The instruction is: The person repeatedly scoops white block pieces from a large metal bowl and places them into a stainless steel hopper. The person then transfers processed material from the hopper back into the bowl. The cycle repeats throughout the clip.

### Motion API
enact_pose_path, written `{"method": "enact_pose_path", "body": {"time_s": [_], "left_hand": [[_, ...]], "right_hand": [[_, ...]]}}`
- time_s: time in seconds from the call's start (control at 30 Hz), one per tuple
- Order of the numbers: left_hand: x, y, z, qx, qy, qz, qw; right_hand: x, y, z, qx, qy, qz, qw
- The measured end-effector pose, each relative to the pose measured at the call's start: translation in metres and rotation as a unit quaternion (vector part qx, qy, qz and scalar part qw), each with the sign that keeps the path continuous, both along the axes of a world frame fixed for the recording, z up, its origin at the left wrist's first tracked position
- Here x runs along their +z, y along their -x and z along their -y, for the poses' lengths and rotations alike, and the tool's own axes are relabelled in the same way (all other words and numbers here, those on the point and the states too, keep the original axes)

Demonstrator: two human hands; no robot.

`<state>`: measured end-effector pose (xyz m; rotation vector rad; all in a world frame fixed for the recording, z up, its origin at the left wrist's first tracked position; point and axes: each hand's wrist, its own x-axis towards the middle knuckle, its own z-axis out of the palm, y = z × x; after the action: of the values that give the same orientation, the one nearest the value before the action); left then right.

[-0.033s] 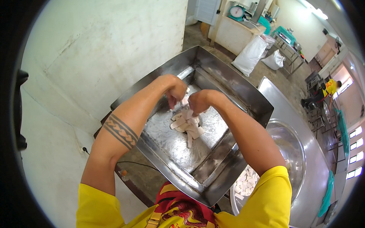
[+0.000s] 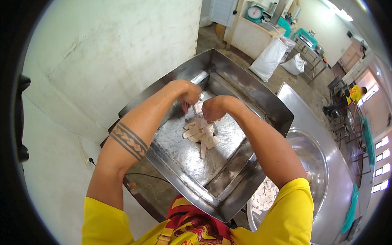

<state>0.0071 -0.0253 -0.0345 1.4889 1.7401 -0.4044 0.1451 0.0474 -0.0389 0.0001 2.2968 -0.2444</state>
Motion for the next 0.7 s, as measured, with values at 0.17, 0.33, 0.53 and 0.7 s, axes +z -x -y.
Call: {"method": "enact_pose_path", "body": {"time_s": [0.17,0.33,0.53,0.7], "left_hand": [[-0.008,-0.004,-0.002,0.073,-0.126,-0.033,0.989],[-0.020,-0.008,0.000,-0.041,-0.201,-0.044,0.978],[-0.019,-0.022,-0.005,-0.053,-0.058,-0.067,0.995],[-0.017,-0.024,0.002,0.101,0.051,0.138,0.984]], "right_hand": [[-0.032,-0.008,0.028,0.140,0.030,0.034,0.989],[-0.018,0.000,0.034,0.065,0.013,0.062,0.996],[0.012,-0.004,-0.009,-0.112,-0.084,-0.056,0.989],[-0.012,-0.010,-0.012,-0.076,0.008,-0.041,0.996]]}}
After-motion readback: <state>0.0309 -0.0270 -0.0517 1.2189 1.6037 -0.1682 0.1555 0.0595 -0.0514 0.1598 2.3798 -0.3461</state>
